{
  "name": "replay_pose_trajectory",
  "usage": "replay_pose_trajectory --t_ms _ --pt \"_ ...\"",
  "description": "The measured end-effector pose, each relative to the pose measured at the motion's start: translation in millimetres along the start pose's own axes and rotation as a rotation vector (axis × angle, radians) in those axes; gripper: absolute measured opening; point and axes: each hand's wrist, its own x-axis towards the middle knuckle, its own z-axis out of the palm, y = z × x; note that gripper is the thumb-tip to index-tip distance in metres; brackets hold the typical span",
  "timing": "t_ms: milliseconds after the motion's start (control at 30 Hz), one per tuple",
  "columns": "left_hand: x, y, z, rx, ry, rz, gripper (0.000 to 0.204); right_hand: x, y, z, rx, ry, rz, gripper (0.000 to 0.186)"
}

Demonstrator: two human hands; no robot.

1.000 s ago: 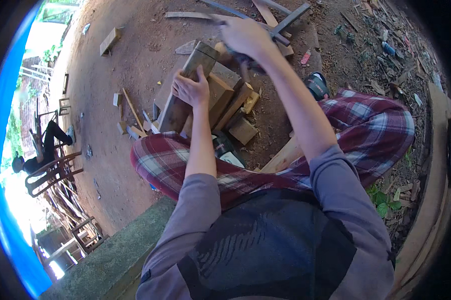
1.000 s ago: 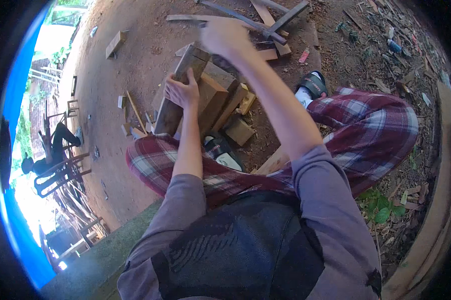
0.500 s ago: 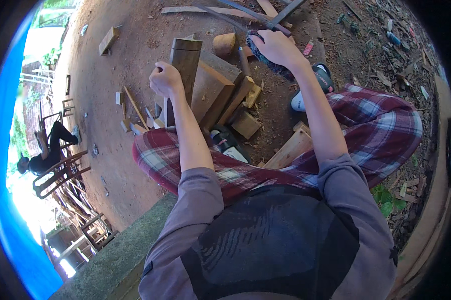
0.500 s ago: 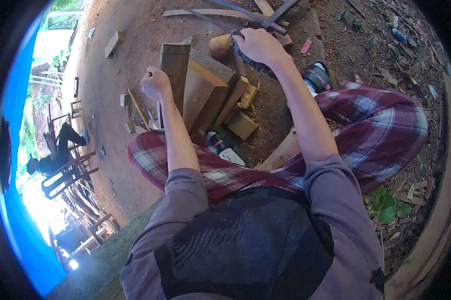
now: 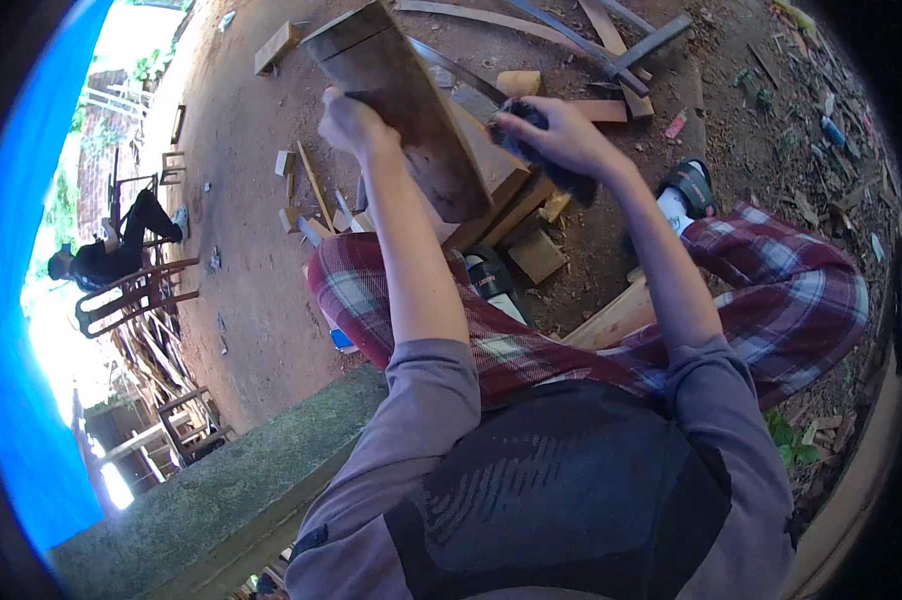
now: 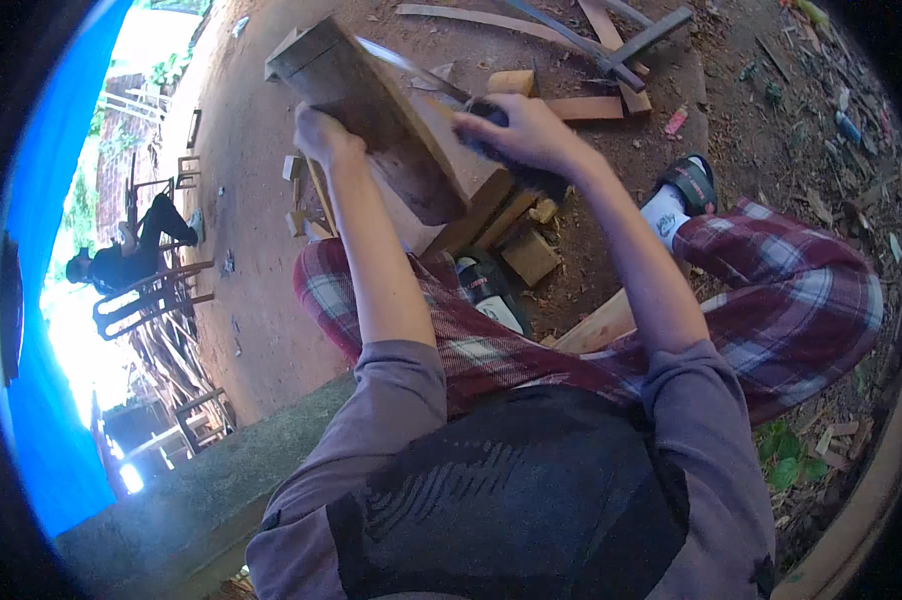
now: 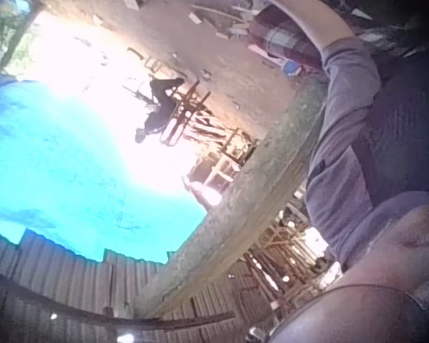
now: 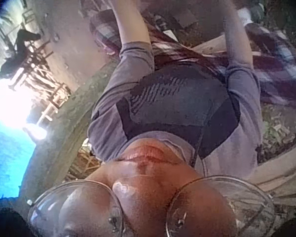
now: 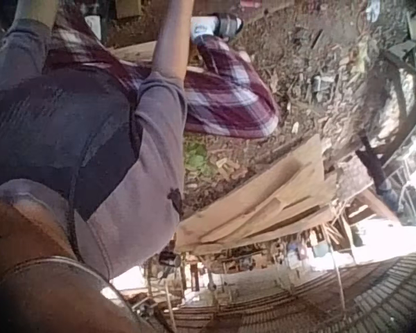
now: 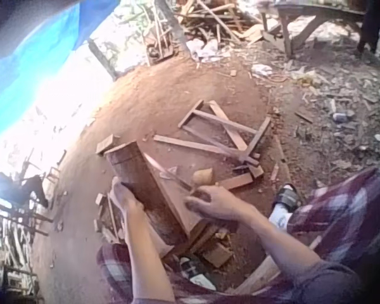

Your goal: Sawing a cylindrical piece of wood into two segments using a handsaw.

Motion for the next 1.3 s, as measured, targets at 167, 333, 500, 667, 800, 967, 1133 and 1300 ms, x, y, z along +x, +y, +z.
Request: replay_pose_trajectory --t_ms 167,333,500,667,800,967,1133,1300 --pt "-25 -10 7 0.085 -0.042 -0.037 0.042 -2 -7 19 0.163 0.087 -0.068 0.048" --pt "-56 -9 21 0.334 -0.066 -0.028 0.048 0 0 17 0.12 0.325 -0.233 0.044" --pt "-61 -4 30 0.348 -0.125 -0.011 0.052 -7 -11 -2 0.13 0.269 -0.086 0.041" --pt "-74 -5 23 0.506 -0.344 0.195 0.057 -14 -29 -9 0.087 0.432 -0.1 0.039" --pt "-88 -4 16 0.473 -0.453 0.299 0.054 -16 -33 -11 0.123 0.481 -0.071 0.037" --pt "-91 4 11 0.445 -0.489 0.385 0.054 -15 -26 -10 0.187 0.457 -0.08 0.037" --pt "-90 9 8 0.441 -0.484 0.369 0.054 -17 -36 -8 0.241 0.442 -0.093 0.034" --pt "-88 5 9 0.393 -0.479 0.421 0.049 -16 -33 -9 0.214 0.449 -0.07 0.034"
